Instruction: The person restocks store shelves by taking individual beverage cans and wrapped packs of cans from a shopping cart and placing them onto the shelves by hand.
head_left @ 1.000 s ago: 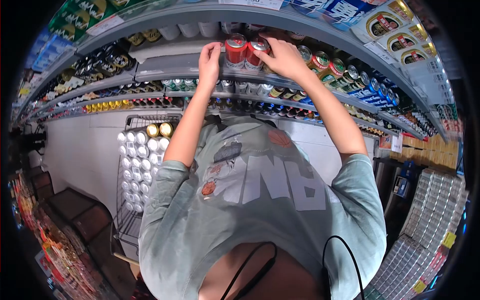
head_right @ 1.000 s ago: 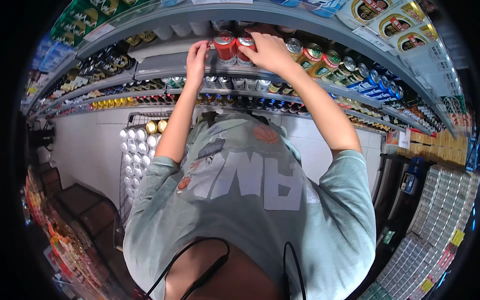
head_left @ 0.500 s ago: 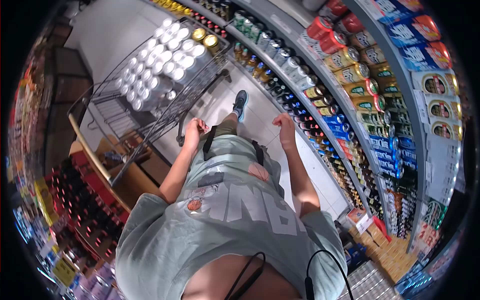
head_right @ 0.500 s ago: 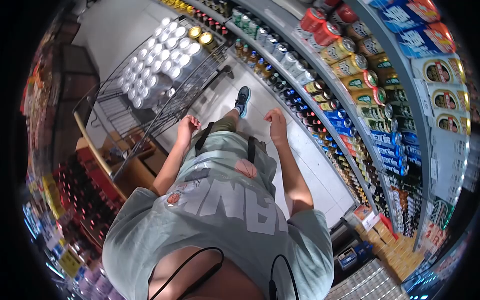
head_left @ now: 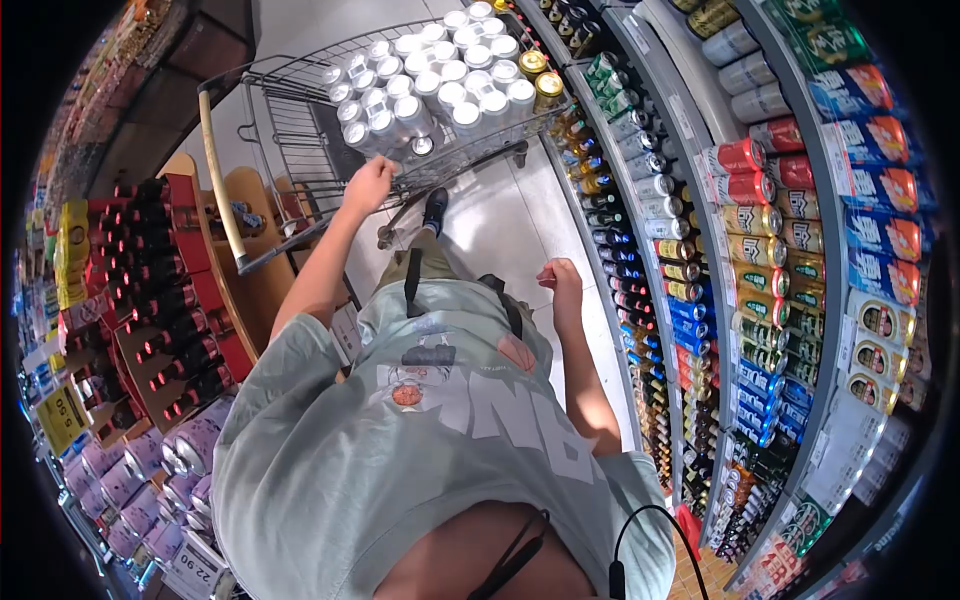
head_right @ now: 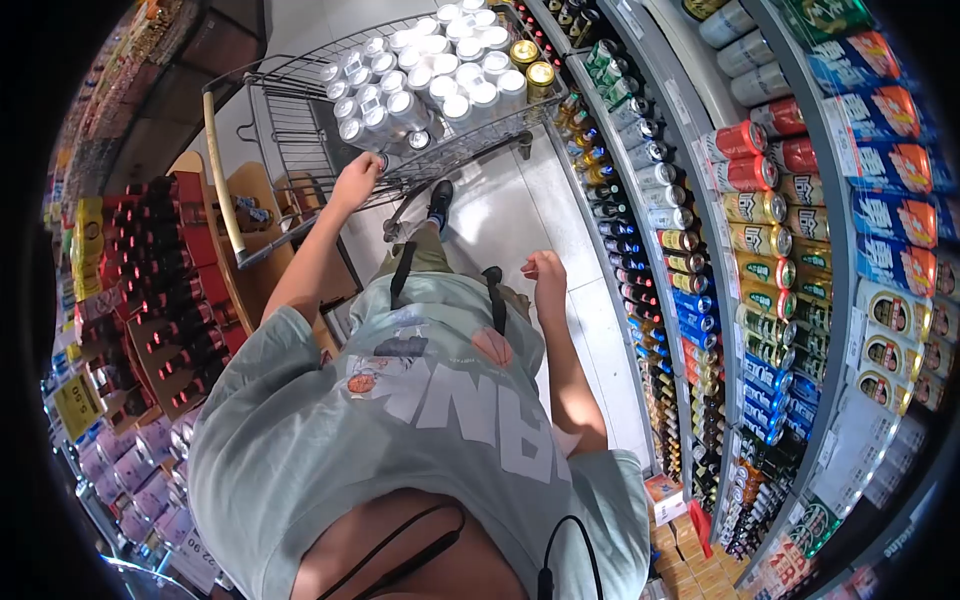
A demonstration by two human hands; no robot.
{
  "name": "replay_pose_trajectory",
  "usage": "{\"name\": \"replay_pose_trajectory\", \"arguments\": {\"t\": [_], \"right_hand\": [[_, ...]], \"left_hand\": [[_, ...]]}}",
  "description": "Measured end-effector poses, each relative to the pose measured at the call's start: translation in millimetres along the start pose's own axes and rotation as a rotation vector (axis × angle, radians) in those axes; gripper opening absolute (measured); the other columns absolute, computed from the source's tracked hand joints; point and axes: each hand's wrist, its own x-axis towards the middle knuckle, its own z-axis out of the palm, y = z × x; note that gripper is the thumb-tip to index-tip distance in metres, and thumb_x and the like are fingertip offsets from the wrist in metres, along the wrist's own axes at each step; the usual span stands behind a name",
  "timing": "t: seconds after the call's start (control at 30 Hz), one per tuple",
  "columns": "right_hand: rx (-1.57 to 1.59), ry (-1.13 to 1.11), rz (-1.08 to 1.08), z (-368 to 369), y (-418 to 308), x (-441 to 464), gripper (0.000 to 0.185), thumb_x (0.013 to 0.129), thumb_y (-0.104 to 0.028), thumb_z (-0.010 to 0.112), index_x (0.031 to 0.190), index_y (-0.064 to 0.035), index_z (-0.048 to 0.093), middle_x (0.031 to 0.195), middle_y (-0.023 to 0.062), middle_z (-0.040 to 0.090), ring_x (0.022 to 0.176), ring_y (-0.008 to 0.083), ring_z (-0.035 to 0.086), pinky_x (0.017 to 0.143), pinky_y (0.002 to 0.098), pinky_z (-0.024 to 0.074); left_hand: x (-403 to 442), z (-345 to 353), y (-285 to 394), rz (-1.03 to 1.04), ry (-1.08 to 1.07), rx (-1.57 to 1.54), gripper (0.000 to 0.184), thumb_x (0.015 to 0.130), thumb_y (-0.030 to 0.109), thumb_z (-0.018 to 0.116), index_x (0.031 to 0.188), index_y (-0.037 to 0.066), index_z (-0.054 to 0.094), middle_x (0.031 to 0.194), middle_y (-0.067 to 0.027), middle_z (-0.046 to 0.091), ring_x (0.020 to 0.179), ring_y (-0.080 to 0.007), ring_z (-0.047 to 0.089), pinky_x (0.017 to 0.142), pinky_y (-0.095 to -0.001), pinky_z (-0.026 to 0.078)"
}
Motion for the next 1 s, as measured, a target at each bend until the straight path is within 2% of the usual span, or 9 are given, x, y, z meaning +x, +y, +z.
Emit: {"name": "replay_pose_trajectory", "arguments": {"t": [0.17, 0.33, 0.43, 0.47, 0.57, 0.67, 0.7, 0.83, 1.0], "right_hand": [[0.003, -0.064, -0.148, 61, -49, 51, 0.011, 0.096, -0.016, 0.055, 0.096, -0.0061, 0.061, 0.091, 0.0023, 0.063, 0.087, 0.0118, 0.060, 0.078, 0.0271, 0.0479], [-0.123, -0.163, -0.209, 174, -112, 123, 0.015, 0.092, -0.010, 0.059, 0.105, -0.0023, 0.061, 0.100, 0.0046, 0.063, 0.097, 0.0136, 0.059, 0.087, 0.0276, 0.0459], [-0.384, -0.143, -0.298, 240, -101, 197, 0.030, 0.082, -0.010, 0.065, 0.109, -0.0007, 0.059, 0.109, 0.0152, 0.061, 0.104, 0.0285, 0.060, 0.088, 0.0379, 0.0478], [-0.389, -0.138, -0.273, 260, -85, 219, 0.030, 0.082, -0.010, 0.065, 0.109, -0.0007, 0.059, 0.109, 0.0152, 0.061, 0.104, 0.0285, 0.060, 0.088, 0.0379, 0.0478], [-0.970, -0.094, 0.035, 319, -38, 281, 0.064, 0.077, -0.022, 0.071, 0.130, 0.0018, 0.046, 0.128, 0.0234, 0.052, 0.118, 0.0385, 0.054, 0.101, 0.0427, 0.0435], [-1.084, -0.080, 0.372, 346, 17, 323, 0.081, 0.070, -0.026, 0.077, 0.137, -0.0044, 0.037, 0.133, 0.0185, 0.047, 0.120, 0.0371, 0.052, 0.099, 0.0413, 0.0466], [-1.053, -0.092, 0.523, 352, 20, 336, 0.085, 0.068, -0.029, 0.079, 0.138, -0.0065, 0.036, 0.132, 0.0148, 0.048, 0.119, 0.0360, 0.053, 0.098, 0.0417, 0.0470], [-0.980, 0.021, 0.561, 365, 88, 364, 0.076, 0.067, -0.032, 0.079, 0.131, -0.0096, 0.044, 0.124, 0.0131, 0.054, 0.113, 0.0346, 0.057, 0.093, 0.0410, 0.0494], [-0.885, 0.090, 0.459, 359, 157, 354, 0.065, 0.066, -0.036, 0.079, 0.122, -0.0134, 0.053, 0.113, 0.0110, 0.061, 0.105, 0.0330, 0.062, 0.086, 0.0402, 0.0523]], "left_hand": [[66, 33, -123, -0.206, -0.223, 0.268, 0.037, 0.086, 0.027, 0.054, 0.112, 0.002, 0.062, 0.112, -0.0253, 0.062, 0.111, -0.0396, 0.058, 0.095, -0.0460, 0.046], [101, 52, -141, -0.346, -0.427, 0.479, 0.057, 0.081, 0.027, 0.062, 0.129, -0.001, 0.049, 0.135, -0.0216, 0.048, 0.125, -0.0378, 0.048, 0.102, -0.0454, 0.045], [119, 87, -172, -0.352, -0.341, 0.492, 0.065, 0.082, 0.029, 0.063, 0.135, 0.000, 0.040, 0.143, -0.0202, 0.038, 0.131, -0.0339, 0.041, 0.106, -0.0420, 0.040], [121, 94, -176, -0.360, -0.270, 0.490, 0.064, 0.081, 0.028, 0.063, 0.134, -0.002, 0.041, 0.136, -0.0213, 0.046, 0.126, -0.0344, 0.047, 0.103, -0.0417, 0.042], [138, 132, -214, -0.391, -0.505, 0.609, 0.057, 0.081, 0.028, 0.064, 0.125, -0.004, 0.049, 0.122, -0.0187, 0.058, 0.115, -0.0327, 0.056, 0.096, -0.0435, 0.045], [117, 140, -208, -0.251, -0.087, 0.481, 0.023, 0.076, 0.022, 0.066, 0.086, 0.001, 0.067, 0.081, -0.0134, 0.068, 0.076, -0.0341, 0.066, 0.072, -0.0477, 0.052], [107, 157, -228, -0.242, 0.024, 0.413, 0.022, 0.077, 0.026, 0.067, 0.080, 0.004, 0.066, 0.075, -0.0137, 0.065, 0.072, -0.0354, 0.065, 0.073, -0.0507, 0.050], [82, 209, -270, -0.232, 0.333, 0.346, 0.020, 0.076, 0.026, 0.067, 0.068, 0.008, 0.064, 0.058, -0.0104, 0.060, 0.058, -0.0357, 0.061, 0.066, -0.0552, 0.048], [88, 191, -251, -0.239, 0.228, 0.441, 0.021, 0.077, 0.025, 0.066, 0.063, 0.011, 0.064, 0.064, -0.0117, 0.066, 0.062, -0.0347, 0.065, 0.065, -0.0518, 0.049]]}}
